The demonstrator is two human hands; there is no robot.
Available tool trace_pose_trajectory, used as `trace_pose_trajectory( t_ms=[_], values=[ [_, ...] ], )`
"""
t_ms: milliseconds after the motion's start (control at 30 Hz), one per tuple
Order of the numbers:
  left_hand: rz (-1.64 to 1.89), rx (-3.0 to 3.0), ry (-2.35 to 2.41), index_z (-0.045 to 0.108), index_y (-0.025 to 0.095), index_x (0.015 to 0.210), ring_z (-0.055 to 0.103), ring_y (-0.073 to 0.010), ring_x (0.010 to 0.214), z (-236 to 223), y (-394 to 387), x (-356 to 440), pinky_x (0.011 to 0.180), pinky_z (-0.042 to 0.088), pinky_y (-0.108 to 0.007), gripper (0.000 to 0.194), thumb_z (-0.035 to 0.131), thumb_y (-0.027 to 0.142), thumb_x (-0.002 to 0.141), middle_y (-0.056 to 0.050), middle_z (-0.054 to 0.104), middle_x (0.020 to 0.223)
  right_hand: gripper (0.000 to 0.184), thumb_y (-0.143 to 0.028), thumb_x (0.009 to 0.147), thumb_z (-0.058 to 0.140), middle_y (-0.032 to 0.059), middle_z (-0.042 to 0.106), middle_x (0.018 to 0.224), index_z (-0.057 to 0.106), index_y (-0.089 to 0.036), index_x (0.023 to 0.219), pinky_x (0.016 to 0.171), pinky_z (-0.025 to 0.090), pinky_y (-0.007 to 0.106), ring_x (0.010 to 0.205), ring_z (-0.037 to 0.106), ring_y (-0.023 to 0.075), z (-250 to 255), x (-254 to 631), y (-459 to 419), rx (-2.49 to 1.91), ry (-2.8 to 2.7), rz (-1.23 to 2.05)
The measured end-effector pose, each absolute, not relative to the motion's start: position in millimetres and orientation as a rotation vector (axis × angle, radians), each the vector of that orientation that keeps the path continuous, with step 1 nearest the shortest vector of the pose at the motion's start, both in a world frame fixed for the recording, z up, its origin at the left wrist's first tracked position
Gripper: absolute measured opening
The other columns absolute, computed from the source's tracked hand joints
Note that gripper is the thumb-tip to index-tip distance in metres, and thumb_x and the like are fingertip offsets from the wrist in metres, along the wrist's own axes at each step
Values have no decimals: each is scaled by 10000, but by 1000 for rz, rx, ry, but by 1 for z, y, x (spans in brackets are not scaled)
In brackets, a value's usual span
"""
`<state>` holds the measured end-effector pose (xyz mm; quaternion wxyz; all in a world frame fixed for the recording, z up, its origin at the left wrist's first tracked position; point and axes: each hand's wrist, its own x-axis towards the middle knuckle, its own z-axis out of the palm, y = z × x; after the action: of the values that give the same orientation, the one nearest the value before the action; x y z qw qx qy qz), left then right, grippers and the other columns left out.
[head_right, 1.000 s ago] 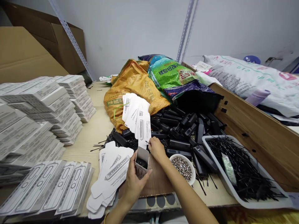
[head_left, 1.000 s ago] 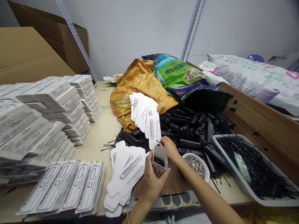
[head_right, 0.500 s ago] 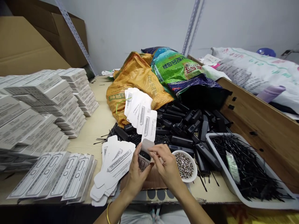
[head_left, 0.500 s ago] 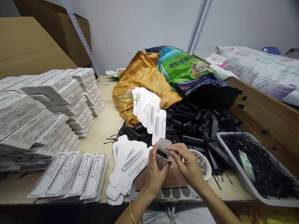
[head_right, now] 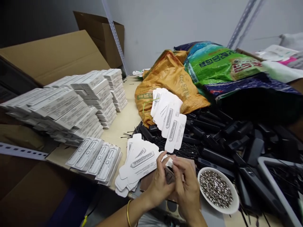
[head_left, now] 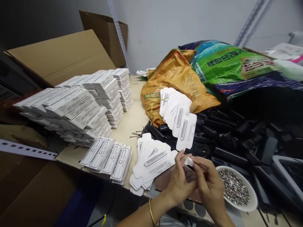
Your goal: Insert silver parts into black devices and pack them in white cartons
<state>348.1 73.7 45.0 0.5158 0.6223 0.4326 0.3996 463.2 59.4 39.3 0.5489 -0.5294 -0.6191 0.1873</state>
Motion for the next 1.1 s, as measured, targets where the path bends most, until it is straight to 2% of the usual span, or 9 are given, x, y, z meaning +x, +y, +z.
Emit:
trace_pose_trajectory(
  t_ms=[233,367,467,633,733,800,867,1000,1100],
  values=[
    [1005,1616,975,220,171,1326,453,-256,1290,36,69,352,1093,367,-462,655,603,240,798,-196,436,1403,369,-135,886,529,89,612,1208,568,-241,1237,978,433,465,1176,546,276,28,462,50,-1083,-1667,203],
    [865,1593,1229,372,197,1253,605,-261,1027,54,79,339,884,502,-412,657,710,312,701,-120,606,1173,370,-271,932,474,83,589,1294,524,-233,1296,972,455,440,1186,559,271,29,474,46,-1216,-1653,431],
    [804,1541,1730,468,210,1243,621,-256,883,79,97,284,791,510,-403,553,666,356,748,-88,635,1027,397,-416,931,456,69,603,1292,556,-236,1270,966,453,426,1142,591,279,26,507,40,-1479,-1493,528],
    [488,1706,2553,598,52,1147,469,-403,1155,90,121,159,963,399,-528,492,633,374,777,-231,525,1178,396,-544,876,484,62,708,1015,671,-214,990,828,485,358,960,652,274,11,576,25,-1827,-1184,485],
    [459,1776,2749,524,58,1292,326,-480,1279,73,134,146,973,315,-647,526,558,332,844,-288,340,1395,362,-525,858,490,59,708,894,665,-214,922,704,483,340,808,650,251,-6,600,24,-1963,-1334,391],
    [686,1959,2579,502,109,1325,344,-428,1295,63,146,174,1015,299,-620,494,524,304,871,-244,341,1416,314,-467,857,477,73,694,859,648,-206,893,714,476,365,799,632,259,-20,606,28,-1966,-1532,281],
    [839,2093,2141,567,149,1240,461,-340,1220,58,157,221,1025,362,-526,392,526,281,874,-179,484,1301,264,-394,871,442,86,679,851,622,-203,843,744,460,397,833,614,276,-33,608,33,-1959,-1685,170],
    [727,2161,1476,632,186,1065,628,-200,935,57,178,312,877,500,-337,218,517,227,885,-76,640,1040,200,-304,893,419,80,658,849,579,-210,819,732,433,399,827,590,269,-45,606,37,-1997,-1801,63],
    [644,2204,1459,622,184,1067,637,-187,886,53,191,350,847,502,-309,207,540,213,879,-67,649,998,165,-285,901,428,72,655,878,574,-213,873,713,421,382,820,582,258,-44,605,36,-1997,-1823,40]
  ],
)
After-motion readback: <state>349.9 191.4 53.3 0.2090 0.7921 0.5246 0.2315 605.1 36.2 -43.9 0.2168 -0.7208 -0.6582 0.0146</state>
